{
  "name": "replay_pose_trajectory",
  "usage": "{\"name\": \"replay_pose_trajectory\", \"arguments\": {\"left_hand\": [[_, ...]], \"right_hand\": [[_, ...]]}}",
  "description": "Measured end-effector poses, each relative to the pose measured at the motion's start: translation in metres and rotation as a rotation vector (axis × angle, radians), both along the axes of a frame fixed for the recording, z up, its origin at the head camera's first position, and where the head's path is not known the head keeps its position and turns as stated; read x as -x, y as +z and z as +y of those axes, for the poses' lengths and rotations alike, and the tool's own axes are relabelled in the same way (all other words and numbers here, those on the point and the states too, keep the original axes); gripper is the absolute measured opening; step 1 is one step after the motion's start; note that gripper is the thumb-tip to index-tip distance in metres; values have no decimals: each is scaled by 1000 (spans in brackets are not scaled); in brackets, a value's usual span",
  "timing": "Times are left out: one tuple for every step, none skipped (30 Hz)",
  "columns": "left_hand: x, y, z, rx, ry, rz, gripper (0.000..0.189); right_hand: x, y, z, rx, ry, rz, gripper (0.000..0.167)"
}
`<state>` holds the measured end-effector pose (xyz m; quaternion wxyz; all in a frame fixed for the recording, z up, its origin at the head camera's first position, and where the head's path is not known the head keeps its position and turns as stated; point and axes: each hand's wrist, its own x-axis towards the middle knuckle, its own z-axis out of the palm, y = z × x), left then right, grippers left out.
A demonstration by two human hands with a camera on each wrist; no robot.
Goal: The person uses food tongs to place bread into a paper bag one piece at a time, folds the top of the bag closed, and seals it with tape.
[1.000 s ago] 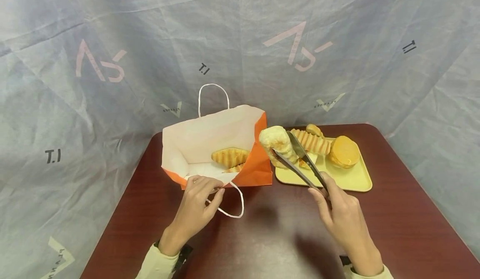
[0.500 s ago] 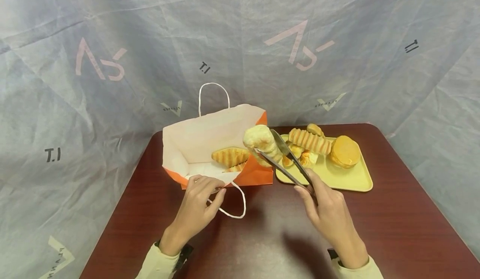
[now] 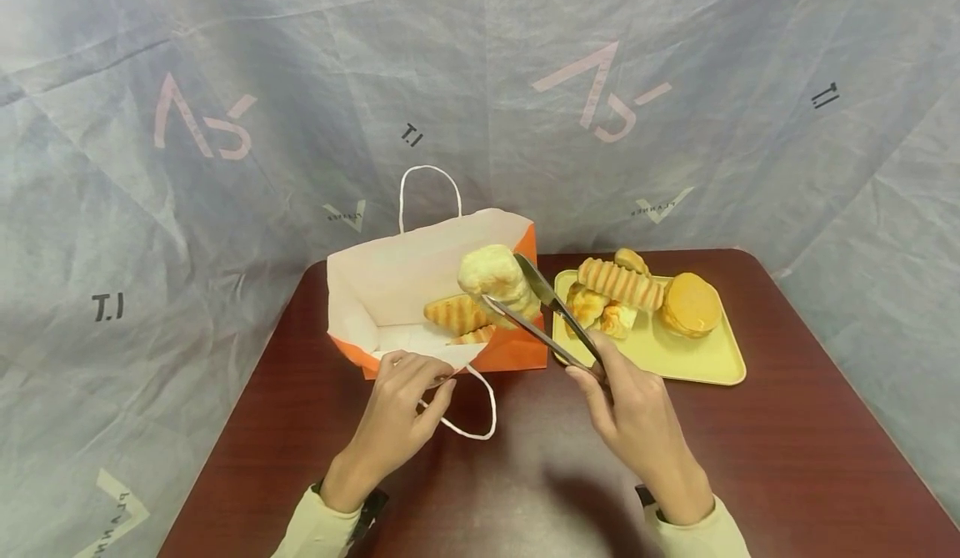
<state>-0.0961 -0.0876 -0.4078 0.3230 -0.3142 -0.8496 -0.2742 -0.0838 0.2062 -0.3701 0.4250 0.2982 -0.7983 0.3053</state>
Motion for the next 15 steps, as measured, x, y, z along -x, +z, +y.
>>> {"name": "replay_pose_trajectory", "arguments": {"left_hand": [[0,0,0,1,0,-1,5],[-1,0,1,2,0,-3,4],[-1,0,1,4,0,-4,4],[-2,0,1,5,-1,-5,4],[-2,0,2,7,-1,-6,4],[-2,0,2,7,-2,-6,4],[-2,0,2,8,-3,-6,5],[-2,0,2,9,-2,-7,5],[-2,0,2,10,-1,-5,5],[-2,0,3,10,-1,-4,5],[-2,0,3,11,0,-3,5],[-2,0,3,12,0,0,6],[-2,0,3,14,2,3,5],[-3,0,3,15,3,5,6],[-3,0,3,16,3,9,5]], "right_hand": [[1,0,-1,-1,3,0,54],[1,1,-2,-2,5,-1,54],[2,1,-3,-3,8,-2,54],[3,0,-3,-6,9,-3,54],[3,0,-4,-7,13,-6,54],[4,0,-4,-8,14,-8,53],[5,0,-4,-12,14,-11,53],[5,-1,-5,-16,13,-15,53],[6,-2,-5,-19,13,-18,53],[6,-2,-5,-23,14,-23,52],[7,-3,-6,-26,15,-27,52],[7,-3,-6,-29,14,-31,51],[8,-4,-7,-32,15,-34,51],[8,-4,-8,-35,15,-38,51],[9,-5,-8,-39,16,-42,51]]}}
